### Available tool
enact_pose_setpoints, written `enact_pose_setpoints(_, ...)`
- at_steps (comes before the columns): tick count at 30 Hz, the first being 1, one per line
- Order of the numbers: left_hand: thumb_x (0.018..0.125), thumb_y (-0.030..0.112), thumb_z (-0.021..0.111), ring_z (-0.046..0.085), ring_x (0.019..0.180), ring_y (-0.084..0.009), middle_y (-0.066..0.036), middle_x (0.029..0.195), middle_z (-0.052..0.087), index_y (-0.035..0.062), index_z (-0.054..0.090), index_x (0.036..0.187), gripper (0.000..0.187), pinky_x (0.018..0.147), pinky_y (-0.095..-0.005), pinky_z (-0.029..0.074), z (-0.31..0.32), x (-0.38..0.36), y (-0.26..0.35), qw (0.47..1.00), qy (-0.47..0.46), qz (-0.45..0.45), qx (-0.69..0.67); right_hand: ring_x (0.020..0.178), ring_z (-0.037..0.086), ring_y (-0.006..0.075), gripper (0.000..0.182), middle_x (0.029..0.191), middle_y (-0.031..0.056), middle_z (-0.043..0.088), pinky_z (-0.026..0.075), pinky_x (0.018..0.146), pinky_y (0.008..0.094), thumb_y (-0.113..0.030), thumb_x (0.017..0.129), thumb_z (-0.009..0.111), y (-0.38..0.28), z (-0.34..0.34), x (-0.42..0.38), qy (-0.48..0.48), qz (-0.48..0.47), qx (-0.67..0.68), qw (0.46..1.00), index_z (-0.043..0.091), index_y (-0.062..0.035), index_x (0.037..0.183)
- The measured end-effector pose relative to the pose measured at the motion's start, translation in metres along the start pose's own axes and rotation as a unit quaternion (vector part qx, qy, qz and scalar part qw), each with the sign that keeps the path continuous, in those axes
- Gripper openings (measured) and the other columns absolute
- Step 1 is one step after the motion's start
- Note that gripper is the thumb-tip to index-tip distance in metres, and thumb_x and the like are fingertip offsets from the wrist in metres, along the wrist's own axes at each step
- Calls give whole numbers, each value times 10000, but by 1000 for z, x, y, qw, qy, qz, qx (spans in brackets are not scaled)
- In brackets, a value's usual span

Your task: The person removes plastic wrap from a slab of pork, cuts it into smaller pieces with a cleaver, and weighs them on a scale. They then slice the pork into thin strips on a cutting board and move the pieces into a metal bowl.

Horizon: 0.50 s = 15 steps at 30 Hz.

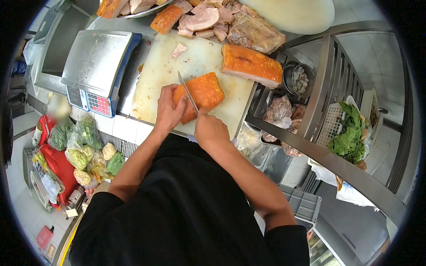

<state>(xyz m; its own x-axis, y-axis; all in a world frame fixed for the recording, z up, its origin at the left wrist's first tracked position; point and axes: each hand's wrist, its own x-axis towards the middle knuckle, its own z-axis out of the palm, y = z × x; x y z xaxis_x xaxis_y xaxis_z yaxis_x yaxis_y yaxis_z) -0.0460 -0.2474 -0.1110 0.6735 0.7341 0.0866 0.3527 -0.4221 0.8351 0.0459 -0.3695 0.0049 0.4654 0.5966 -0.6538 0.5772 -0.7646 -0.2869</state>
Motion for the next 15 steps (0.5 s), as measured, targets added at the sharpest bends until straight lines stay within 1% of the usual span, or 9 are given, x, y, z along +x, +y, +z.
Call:
enact_pose_setpoints(2,857,170,706,587,1082,-417,-212,1170,586,-3,541,1231,444,885,-490,479,-1,0,2,1000,1,5,5,910,715,473,231,925,320,710,553,832,564,-60,934,487,4,18,14,15,-2,4,1000,518,64,1127)
enact_pose_setpoints(4,860,172,705,585,1084,-419,-213,1172,585,-4,541,1233,444,886,-489,478,-1,0,2,1000,2,12,11,818,697,493,258,851,320,693,544,751,592,-147,986,498,10,39,25,72,-6,41,997,492,58,1141)
enact_pose_setpoints(7,864,176,704,576,1095,-425,-216,1175,583,-5,541,1236,445,901,-494,474,1,-3,3,999,10,29,11,774,696,495,266,817,309,693,541,714,604,-152,994,491,16,50,26,87,-34,32,995,470,57,1156)
enact_pose_setpoints(11,864,176,703,568,1108,-428,-216,1181,581,-5,544,1239,446,934,-501,466,-1,-3,5,999,15,27,18,752,695,493,240,787,301,690,538,696,606,-149,999,485,28,42,4,81,-56,8,995,469,51,1131)
enact_pose_setpoints(13,865,175,702,568,1108,-427,-216,1183,581,-6,545,1242,446,945,-501,464,3,-6,3,1000,15,22,15,752,694,495,221,773,295,688,540,698,604,-136,993,486,38,54,-2,108,-53,1,993,474,48,1115)
enact_pose_setpoints(15,869,181,699,566,1120,-422,-214,1186,581,-6,548,1251,451,957,-493,464,4,-2,-1,999,28,17,12,763,694,499,218,782,297,690,542,713,603,-134,991,488,36,60,12,123,-59,10,991,477,45,1114)
